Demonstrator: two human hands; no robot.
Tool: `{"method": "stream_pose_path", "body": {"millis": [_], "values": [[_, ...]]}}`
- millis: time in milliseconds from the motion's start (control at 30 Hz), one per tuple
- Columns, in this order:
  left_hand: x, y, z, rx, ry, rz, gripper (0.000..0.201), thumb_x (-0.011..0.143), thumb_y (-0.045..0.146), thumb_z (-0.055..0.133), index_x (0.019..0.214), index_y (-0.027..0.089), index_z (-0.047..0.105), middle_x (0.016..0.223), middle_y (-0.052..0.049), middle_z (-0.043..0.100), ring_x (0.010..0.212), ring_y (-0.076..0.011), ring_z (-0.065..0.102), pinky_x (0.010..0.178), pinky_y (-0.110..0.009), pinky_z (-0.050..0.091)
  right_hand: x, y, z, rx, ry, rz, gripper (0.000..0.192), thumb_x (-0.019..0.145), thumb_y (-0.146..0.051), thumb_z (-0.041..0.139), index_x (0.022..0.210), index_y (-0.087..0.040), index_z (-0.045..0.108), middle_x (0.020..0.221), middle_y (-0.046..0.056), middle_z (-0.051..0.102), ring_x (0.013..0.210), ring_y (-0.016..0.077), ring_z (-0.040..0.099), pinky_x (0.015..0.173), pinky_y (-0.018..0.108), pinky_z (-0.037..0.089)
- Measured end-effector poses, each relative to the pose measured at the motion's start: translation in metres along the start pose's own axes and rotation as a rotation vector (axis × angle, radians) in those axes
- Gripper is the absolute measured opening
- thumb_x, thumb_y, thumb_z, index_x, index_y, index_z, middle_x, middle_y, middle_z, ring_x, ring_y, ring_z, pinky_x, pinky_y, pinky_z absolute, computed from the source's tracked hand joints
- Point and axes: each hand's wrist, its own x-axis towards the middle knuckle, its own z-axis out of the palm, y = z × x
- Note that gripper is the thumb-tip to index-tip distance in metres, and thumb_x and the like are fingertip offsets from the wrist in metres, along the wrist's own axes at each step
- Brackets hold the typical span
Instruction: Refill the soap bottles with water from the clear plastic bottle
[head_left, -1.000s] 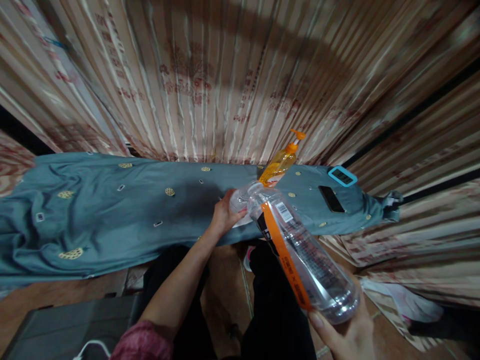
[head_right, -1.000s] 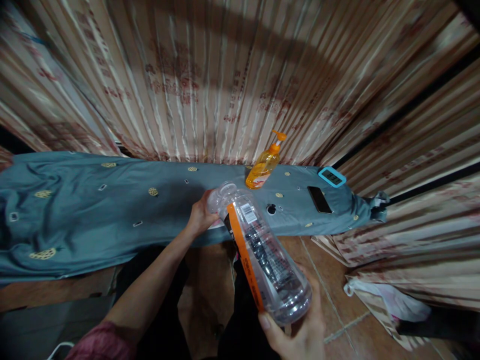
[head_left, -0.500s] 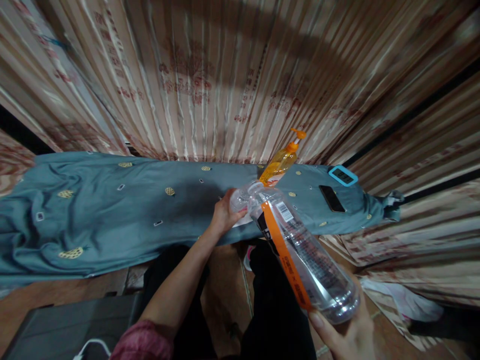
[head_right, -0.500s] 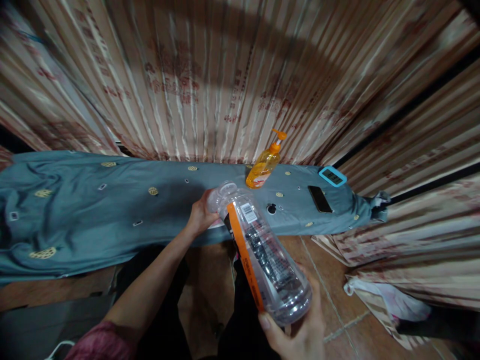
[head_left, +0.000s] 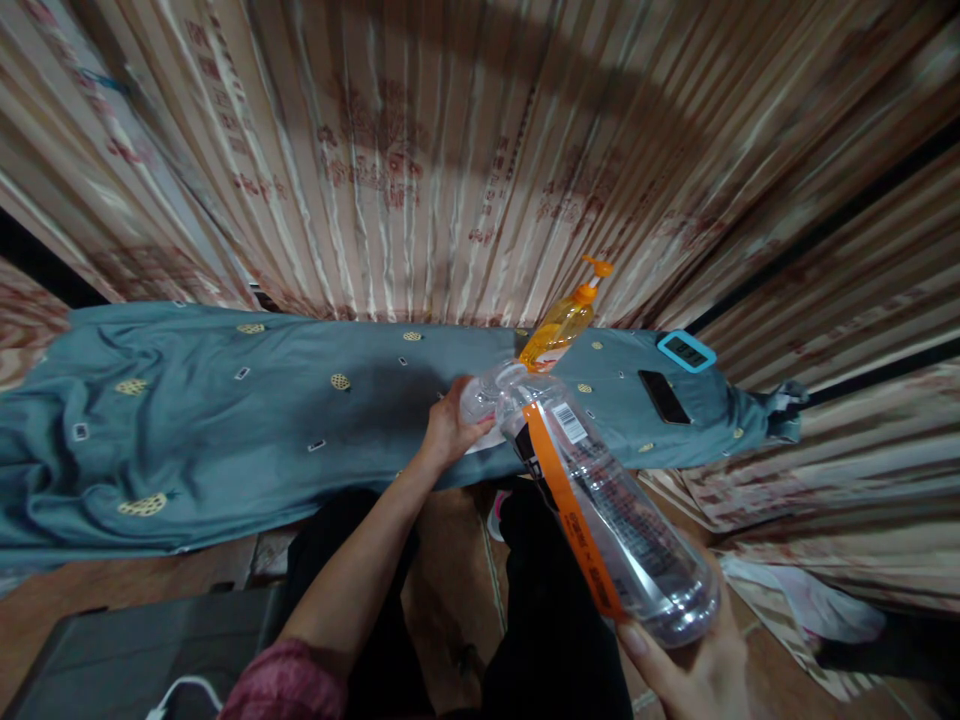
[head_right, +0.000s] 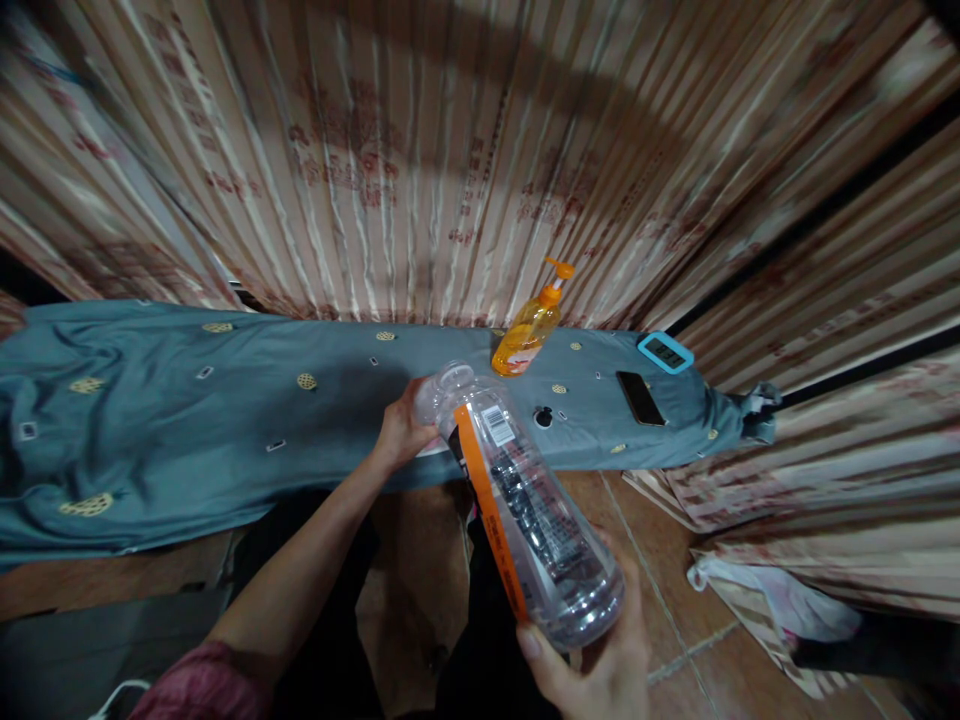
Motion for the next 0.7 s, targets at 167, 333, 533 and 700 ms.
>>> {"method": "stream_pose_path", "body": {"millis": [167, 333, 533, 700], "values": [[-0.0001, 0.0004, 0.0009, 0.002, 0.003, -0.008, 0.057, 0.067, 0.032, 0.082, 0.117, 0.018, 0.060, 0.100, -0.006, 0.077, 0.091, -0.0260, 0.076, 0.081, -0.035, 0.060, -0.0002, -0.0001, -0.0002, 0.010, 0.001, 0.001, 0.078, 0.072, -0.070, 0.071, 0.128, -0.019, 0.050, 0.118, 0.013, 0.066, 0.110, 0.0315, 0.067, 0.097, 0.040, 0.052], [0.0000, -0.0021, 0.0024, 0.009, 0.011, -0.011, 0.060, 0.064, 0.031, 0.083, 0.118, 0.018, 0.060, 0.100, -0.006, 0.077, 0.091, -0.0268, 0.075, 0.082, -0.037, 0.060, -0.0009, 0.0029, -0.0009, -0.005, -0.004, 0.011, 0.081, 0.072, -0.070, 0.071, 0.130, -0.019, 0.049, 0.120, 0.013, 0.065, 0.112, 0.0328, 0.066, 0.100, 0.042, 0.050], [0.0005, -0.0003, 0.0016, 0.001, 0.000, -0.021, 0.059, 0.065, 0.031, 0.082, 0.118, 0.017, 0.060, 0.098, -0.007, 0.077, 0.088, -0.0268, 0.075, 0.080, -0.037, 0.060, -0.0010, 0.0047, -0.0018, -0.016, -0.007, 0.020, 0.082, 0.071, -0.072, 0.071, 0.131, -0.019, 0.050, 0.120, 0.013, 0.065, 0.112, 0.0330, 0.066, 0.098, 0.042, 0.051], [0.0002, 0.0003, 0.0014, 0.007, 0.003, -0.014, 0.058, 0.065, 0.029, 0.081, 0.118, 0.018, 0.060, 0.102, -0.006, 0.077, 0.091, -0.0265, 0.075, 0.083, -0.037, 0.060, -0.0004, 0.0054, -0.0024, -0.035, -0.011, -0.030, 0.077, 0.074, -0.069, 0.069, 0.131, -0.019, 0.052, 0.121, 0.012, 0.066, 0.111, 0.0315, 0.067, 0.097, 0.039, 0.053]]}}
